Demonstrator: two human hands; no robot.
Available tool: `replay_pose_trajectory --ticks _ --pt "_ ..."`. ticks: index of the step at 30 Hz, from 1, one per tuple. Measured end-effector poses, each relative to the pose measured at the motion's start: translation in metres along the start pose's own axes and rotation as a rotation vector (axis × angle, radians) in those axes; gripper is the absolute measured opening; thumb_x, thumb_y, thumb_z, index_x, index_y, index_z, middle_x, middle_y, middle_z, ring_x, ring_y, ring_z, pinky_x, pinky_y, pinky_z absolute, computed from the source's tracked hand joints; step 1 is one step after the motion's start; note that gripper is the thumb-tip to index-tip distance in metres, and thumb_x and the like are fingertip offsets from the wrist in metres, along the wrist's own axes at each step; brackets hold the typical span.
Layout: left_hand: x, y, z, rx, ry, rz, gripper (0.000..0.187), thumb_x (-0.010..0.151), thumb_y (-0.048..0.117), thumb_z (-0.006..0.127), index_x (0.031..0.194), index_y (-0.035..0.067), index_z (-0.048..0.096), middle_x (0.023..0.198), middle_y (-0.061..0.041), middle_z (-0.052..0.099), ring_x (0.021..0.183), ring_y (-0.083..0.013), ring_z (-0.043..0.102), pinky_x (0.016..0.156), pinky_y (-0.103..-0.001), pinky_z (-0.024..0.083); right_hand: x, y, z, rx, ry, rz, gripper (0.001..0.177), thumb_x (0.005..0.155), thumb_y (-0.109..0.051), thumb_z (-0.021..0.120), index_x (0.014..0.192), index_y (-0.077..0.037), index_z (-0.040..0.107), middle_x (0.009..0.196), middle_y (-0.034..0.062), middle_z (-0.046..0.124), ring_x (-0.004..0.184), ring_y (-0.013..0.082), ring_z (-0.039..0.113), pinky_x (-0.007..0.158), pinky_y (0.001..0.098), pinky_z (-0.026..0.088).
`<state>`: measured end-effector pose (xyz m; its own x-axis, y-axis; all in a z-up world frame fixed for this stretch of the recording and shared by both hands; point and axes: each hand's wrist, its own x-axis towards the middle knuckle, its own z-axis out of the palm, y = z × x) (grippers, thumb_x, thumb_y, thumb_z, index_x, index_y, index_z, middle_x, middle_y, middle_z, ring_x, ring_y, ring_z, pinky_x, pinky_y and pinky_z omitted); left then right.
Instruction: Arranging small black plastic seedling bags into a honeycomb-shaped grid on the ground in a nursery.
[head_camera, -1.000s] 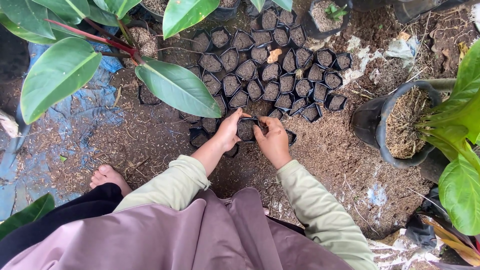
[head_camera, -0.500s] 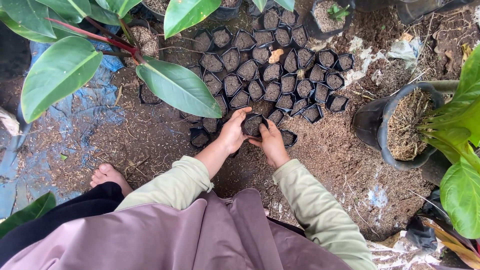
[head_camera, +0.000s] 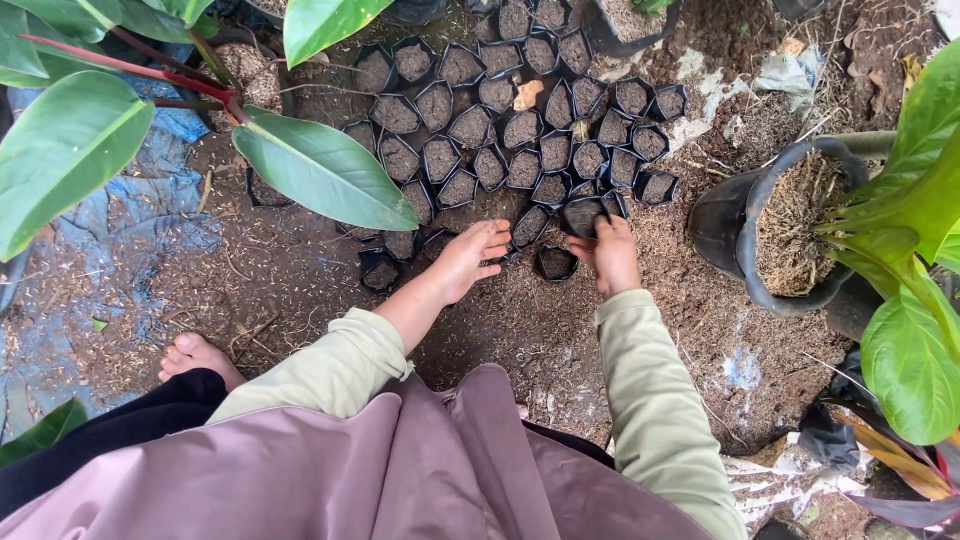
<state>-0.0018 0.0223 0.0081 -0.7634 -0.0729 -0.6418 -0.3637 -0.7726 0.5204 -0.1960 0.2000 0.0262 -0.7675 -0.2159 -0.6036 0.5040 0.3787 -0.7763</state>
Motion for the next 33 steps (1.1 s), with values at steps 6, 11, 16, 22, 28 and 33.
replay_pose_trajectory --ticks 6,11,16,22,28,33 --pt "0.000 -0.018 0.009 0.155 -0.067 -0.063 0.048 0.111 0.043 0.036 0.151 0.018 0.045 0.154 -0.015 0.048 0.142 -0.0377 0.044 0.112 -0.060 0.034 0.044 0.047 -0.065 -0.127 0.067 -0.009 0.026 0.108 -0.030 0.048 0.126 -0.011 0.046 0.107 0.0171 0.067 0.079 0.0303 0.077 0.071 0.0438 0.066" --pt "-0.002 -0.019 0.010 0.160 -0.075 -0.080 0.049 0.111 0.042 0.037 0.150 0.015 0.044 0.155 -0.019 0.045 0.141 -0.0402 0.044 0.112 -0.060 0.034 0.054 0.066 -0.077 -0.127 0.028 0.091 0.029 0.108 -0.028 0.048 0.130 -0.009 0.047 0.111 0.0195 0.064 0.084 0.0342 0.077 0.075 0.0464 0.065" --pt "-0.007 -0.015 0.013 0.165 -0.094 -0.075 0.050 0.111 0.040 0.037 0.152 0.012 0.042 0.157 -0.022 0.042 0.143 -0.0436 0.041 0.114 -0.061 0.033 0.041 0.058 -0.049 -0.074 -0.037 0.147 0.035 0.108 -0.028 0.050 0.136 -0.008 0.047 0.113 0.0179 0.064 0.094 0.0349 0.076 0.085 0.0465 0.062" --pt "-0.010 -0.014 0.015 0.215 -0.095 -0.081 0.052 0.110 0.041 0.038 0.152 0.010 0.042 0.158 -0.025 0.040 0.144 -0.0487 0.038 0.114 -0.066 0.030 0.059 0.069 -0.048 -0.446 0.041 -0.050 0.039 0.099 -0.027 0.072 0.129 -0.003 0.062 0.105 0.0246 0.067 0.085 0.0336 0.074 0.068 0.0444 0.066" --pt "-0.013 -0.011 0.012 0.368 -0.085 -0.009 0.051 0.108 0.038 0.044 0.149 0.008 0.046 0.154 -0.026 0.045 0.140 -0.0473 0.045 0.110 -0.062 0.039 0.021 0.010 -0.020 -1.625 0.150 -0.236 0.053 0.092 -0.063 0.062 0.110 -0.014 0.073 0.103 0.0119 0.072 0.097 0.0359 0.073 0.083 0.0528 0.060" --pt "-0.010 -0.001 0.013 0.420 -0.016 0.037 0.045 0.107 0.034 0.046 0.143 0.008 0.055 0.146 -0.026 0.054 0.134 -0.0471 0.052 0.105 -0.064 0.044 0.009 0.001 0.021 -1.445 0.011 -0.570 0.030 0.094 -0.048 0.067 0.108 -0.023 0.076 0.096 0.0033 0.071 0.096 0.0290 0.074 0.085 0.0439 0.061"
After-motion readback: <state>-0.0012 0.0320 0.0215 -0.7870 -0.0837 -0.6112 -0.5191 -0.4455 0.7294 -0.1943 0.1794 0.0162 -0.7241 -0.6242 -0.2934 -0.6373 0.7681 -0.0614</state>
